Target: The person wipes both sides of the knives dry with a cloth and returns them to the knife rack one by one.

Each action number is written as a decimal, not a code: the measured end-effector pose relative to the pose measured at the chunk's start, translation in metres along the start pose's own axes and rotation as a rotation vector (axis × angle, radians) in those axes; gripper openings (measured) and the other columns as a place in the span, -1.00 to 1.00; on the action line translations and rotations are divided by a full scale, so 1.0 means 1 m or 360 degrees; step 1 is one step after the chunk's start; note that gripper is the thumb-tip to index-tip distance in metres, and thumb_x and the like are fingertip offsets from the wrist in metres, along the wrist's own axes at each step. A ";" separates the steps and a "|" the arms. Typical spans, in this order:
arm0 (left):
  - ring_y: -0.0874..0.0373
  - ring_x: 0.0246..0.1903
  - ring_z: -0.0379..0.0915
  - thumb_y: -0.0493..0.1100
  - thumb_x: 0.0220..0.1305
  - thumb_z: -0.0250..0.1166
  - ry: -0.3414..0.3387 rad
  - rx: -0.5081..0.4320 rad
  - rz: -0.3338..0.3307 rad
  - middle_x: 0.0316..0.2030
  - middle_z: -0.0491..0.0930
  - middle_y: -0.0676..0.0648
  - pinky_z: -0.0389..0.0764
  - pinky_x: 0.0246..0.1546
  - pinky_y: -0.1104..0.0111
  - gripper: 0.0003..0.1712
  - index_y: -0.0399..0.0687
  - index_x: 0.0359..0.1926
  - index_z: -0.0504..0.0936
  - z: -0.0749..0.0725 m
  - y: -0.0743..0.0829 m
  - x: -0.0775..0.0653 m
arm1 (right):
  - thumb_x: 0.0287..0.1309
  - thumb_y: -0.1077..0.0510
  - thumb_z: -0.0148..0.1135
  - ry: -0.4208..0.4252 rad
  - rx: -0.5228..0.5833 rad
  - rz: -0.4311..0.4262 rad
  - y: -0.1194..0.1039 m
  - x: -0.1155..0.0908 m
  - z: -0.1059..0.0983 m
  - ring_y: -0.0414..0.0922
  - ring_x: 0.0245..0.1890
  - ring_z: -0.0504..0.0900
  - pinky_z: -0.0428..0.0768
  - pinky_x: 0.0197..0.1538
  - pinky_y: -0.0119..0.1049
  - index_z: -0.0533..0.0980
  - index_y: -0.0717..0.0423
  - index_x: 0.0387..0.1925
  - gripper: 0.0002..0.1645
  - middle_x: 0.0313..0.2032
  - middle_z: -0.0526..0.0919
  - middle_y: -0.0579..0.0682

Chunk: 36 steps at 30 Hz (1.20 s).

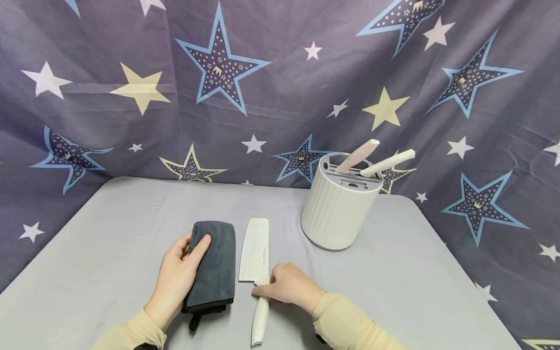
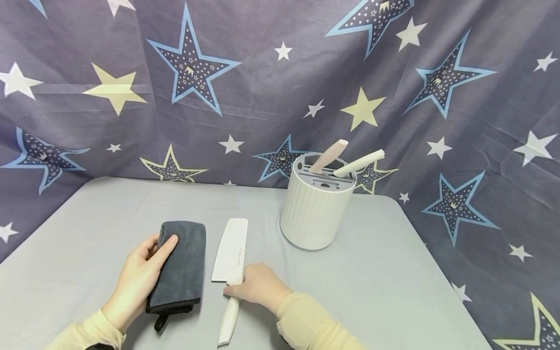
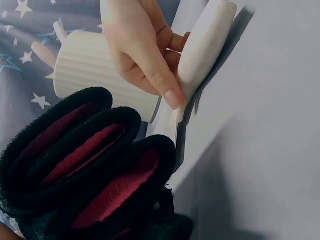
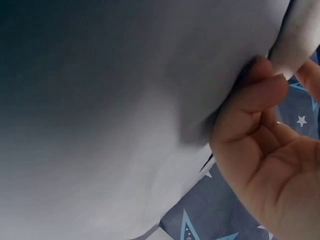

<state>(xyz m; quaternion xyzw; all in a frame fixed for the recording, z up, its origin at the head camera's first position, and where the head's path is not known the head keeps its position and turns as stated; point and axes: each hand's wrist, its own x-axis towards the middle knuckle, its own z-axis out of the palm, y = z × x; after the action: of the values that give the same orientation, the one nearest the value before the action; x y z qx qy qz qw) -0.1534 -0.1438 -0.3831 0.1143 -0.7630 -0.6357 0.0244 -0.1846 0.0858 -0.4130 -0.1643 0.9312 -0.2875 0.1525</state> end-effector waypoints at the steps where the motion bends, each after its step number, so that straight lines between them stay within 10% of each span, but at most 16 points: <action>1: 0.41 -0.19 0.54 0.36 0.34 0.12 -0.0001 -0.0003 -0.0001 0.22 0.48 -0.18 0.60 -0.16 0.48 -0.15 -0.07 0.43 0.26 0.000 0.000 0.000 | -0.01 -0.18 0.45 -0.0005 0.0003 0.0015 0.000 0.000 0.001 -0.25 -0.75 0.30 0.27 -0.65 -0.42 0.43 0.00 -0.80 -0.47 -0.78 0.36 -0.19; 12: 0.40 -0.22 0.57 0.34 0.34 0.14 -0.0028 -0.0049 -0.0033 0.20 0.49 -0.20 0.63 -0.19 0.45 -0.18 -0.09 0.39 0.30 0.004 -0.006 0.001 | -0.05 -0.03 0.41 -0.0043 0.0086 0.0064 0.000 0.001 0.002 -0.25 -0.77 0.26 0.22 -0.67 -0.45 0.37 -0.04 -0.86 -0.51 -0.82 0.32 -0.19; 24: 0.39 -0.21 0.56 0.36 0.33 0.13 -0.0042 -0.0015 -0.0049 0.22 0.48 -0.20 0.62 -0.17 0.45 -0.17 -0.07 0.39 0.31 0.005 -0.008 0.000 | -0.14 0.08 0.30 -0.0090 0.0568 0.0193 0.009 -0.002 -0.003 -0.25 -0.73 0.43 0.49 -0.64 -0.46 0.43 0.02 -0.71 -0.76 -0.73 0.46 -0.12; 36: 0.41 -0.21 0.60 0.29 0.27 0.27 -0.0045 -0.0019 -0.0029 0.21 0.52 -0.21 0.62 -0.17 0.47 -0.19 -0.07 0.37 0.36 0.003 -0.002 -0.001 | -0.04 0.15 0.21 -0.0049 0.0825 0.0263 0.010 -0.006 -0.009 -0.22 -0.66 0.42 0.41 -0.63 -0.48 0.52 0.29 -0.32 -0.73 -0.57 0.49 -0.06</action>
<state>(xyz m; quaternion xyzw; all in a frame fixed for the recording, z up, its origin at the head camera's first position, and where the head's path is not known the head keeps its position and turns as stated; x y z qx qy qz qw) -0.1529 -0.1412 -0.3860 0.1120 -0.7584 -0.6421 0.0084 -0.1846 0.1008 -0.4106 -0.0477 0.8343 -0.5004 0.2266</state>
